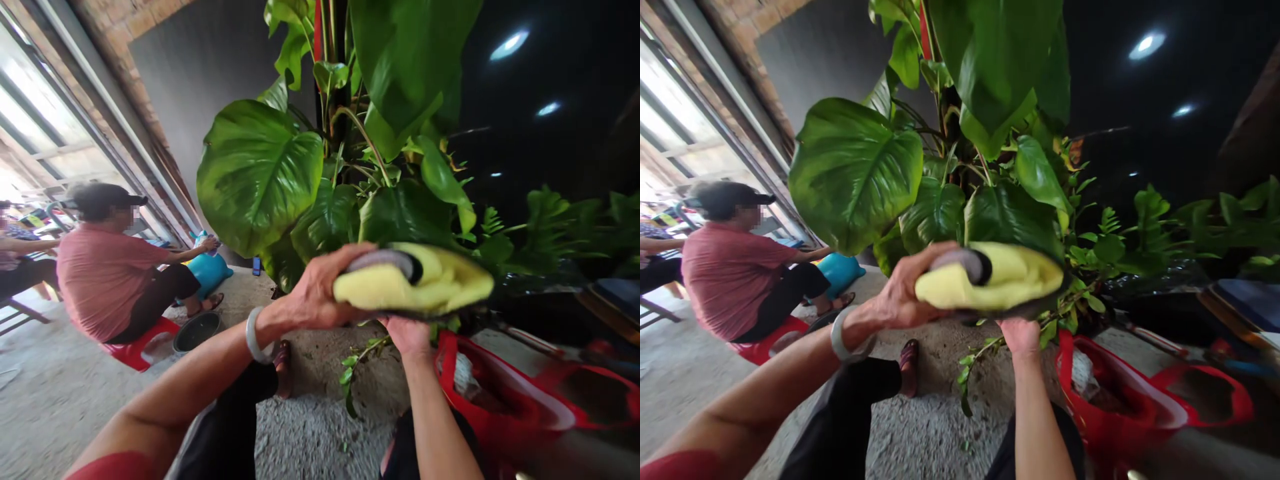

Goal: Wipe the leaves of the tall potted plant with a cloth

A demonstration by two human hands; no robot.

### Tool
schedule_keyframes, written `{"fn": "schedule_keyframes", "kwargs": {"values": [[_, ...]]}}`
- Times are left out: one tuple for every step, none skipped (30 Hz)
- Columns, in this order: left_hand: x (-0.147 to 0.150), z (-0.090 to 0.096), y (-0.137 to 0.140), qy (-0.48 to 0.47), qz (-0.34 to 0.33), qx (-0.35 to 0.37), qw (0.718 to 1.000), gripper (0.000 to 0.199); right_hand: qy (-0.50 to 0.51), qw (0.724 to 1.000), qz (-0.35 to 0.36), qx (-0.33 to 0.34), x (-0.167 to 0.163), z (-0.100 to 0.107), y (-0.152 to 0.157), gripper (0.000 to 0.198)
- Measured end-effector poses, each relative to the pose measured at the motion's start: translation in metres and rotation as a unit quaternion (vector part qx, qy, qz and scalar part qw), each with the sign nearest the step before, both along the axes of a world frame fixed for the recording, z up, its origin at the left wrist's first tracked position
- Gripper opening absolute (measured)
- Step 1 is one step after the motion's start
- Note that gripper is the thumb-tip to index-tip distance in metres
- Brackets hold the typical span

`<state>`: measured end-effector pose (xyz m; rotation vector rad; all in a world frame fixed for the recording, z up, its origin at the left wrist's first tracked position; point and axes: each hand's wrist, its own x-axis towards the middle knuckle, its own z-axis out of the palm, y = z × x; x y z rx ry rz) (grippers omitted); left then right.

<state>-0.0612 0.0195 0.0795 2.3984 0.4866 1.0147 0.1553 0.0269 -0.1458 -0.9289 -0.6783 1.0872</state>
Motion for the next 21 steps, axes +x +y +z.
{"fn": "schedule_keyframes", "kwargs": {"values": [[0.010, 0.005, 0.008, -0.063, 0.035, 0.034, 0.997, 0.069, 0.046, 0.999, 0.010, 0.009, 0.000, -0.001, 0.000, 0.037], [0.021, 0.005, 0.018, -0.108, 0.067, 0.060, 0.990, 0.071, 0.099, 0.995, 0.023, 0.018, 0.000, -0.002, 0.000, 0.033], [0.030, -0.001, 0.027, -0.127, 0.088, 0.071, 0.985, 0.070, 0.149, 0.988, 0.038, 0.025, 0.000, -0.003, 0.000, 0.031], [0.037, -0.013, 0.034, -0.113, 0.096, 0.070, 0.987, 0.068, 0.185, 0.981, 0.049, 0.027, 0.001, -0.005, -0.001, 0.031], [0.040, -0.029, 0.040, -0.048, 0.104, 0.050, 0.992, 0.066, 0.203, 0.978, 0.048, 0.021, 0.002, -0.007, -0.001, 0.030], [0.038, -0.048, 0.042, 0.047, 0.104, 0.026, 0.993, 0.065, 0.202, 0.979, 0.040, 0.008, 0.003, -0.009, -0.003, 0.029], [0.033, -0.068, 0.041, 0.153, 0.100, 0.002, 0.983, 0.061, 0.193, 0.981, 0.027, -0.008, 0.005, -0.011, -0.004, 0.028], [0.023, -0.088, 0.038, 0.246, 0.083, -0.017, 0.966, 0.059, 0.182, 0.983, 0.012, -0.026, 0.008, -0.013, -0.006, 0.027], [0.011, -0.107, 0.033, 0.322, 0.050, -0.041, 0.945, 0.060, 0.171, 0.984, -0.005, -0.042, 0.011, -0.015, -0.009, 0.026], [-0.002, -0.123, 0.027, 0.370, 0.030, -0.073, 0.926, 0.058, 0.162, 0.985, -0.020, -0.055, 0.014, -0.018, -0.012, 0.026], [-0.015, -0.137, 0.022, 0.408, 0.030, -0.108, 0.906, 0.058, 0.155, 0.985, -0.032, -0.064, 0.018, -0.020, -0.016, 0.026], [-0.028, -0.148, 0.018, 0.430, 0.033, -0.136, 0.892, 0.058, 0.151, 0.985, -0.045, -0.072, 0.022, -0.022, -0.022, 0.028], [-0.038, -0.156, 0.017, 0.435, 0.051, -0.161, 0.885, 0.058, 0.146, 0.984, -0.063, -0.081, 0.027, -0.025, -0.028, 0.029], [-0.045, -0.161, 0.018, 0.424, 0.076, -0.181, 0.884, 0.058, 0.142, 0.982, -0.083, -0.093, 0.032, -0.028, -0.035, 0.030], [-0.049, -0.165, 0.022, 0.398, 0.106, -0.198, 0.889, 0.058, 0.138, 0.979, -0.107, -0.108, 0.037, -0.032, -0.043, 0.031], [-0.050, -0.167, 0.027, 0.358, 0.137, -0.214, 0.898, 0.058, 0.135, 0.974, -0.135, -0.126, 0.043, -0.036, -0.050, 0.031], [-0.048, -0.167, 0.034, 0.309, 0.165, -0.230, 0.908, 0.058, 0.131, 0.967, -0.163, -0.148, 0.048, -0.041, -0.058, 0.032], [-0.044, -0.167, 0.042, 0.259, 0.192, -0.246, 0.914, 0.056, 0.129, 0.958, -0.187, -0.173, 0.053, -0.046, -0.065, 0.032], [-0.038, -0.167, 0.050, 0.211, 0.215, -0.257, 0.918, 0.053, 0.129, 0.949, -0.204, -0.202, 0.057, -0.051, -0.070, 0.031], [-0.030, -0.166, 0.059, 0.166, 0.234, -0.260, 0.922, 0.050, 0.131, 0.940, -0.212, -0.232, 0.059, -0.057, -0.074, 0.029], [-0.021, -0.165, 0.069, 0.124, 0.248, -0.257, 0.926, 0.048, 0.136, 0.933, -0.210, -0.259, 0.060, -0.061, -0.075, 0.027]]}}
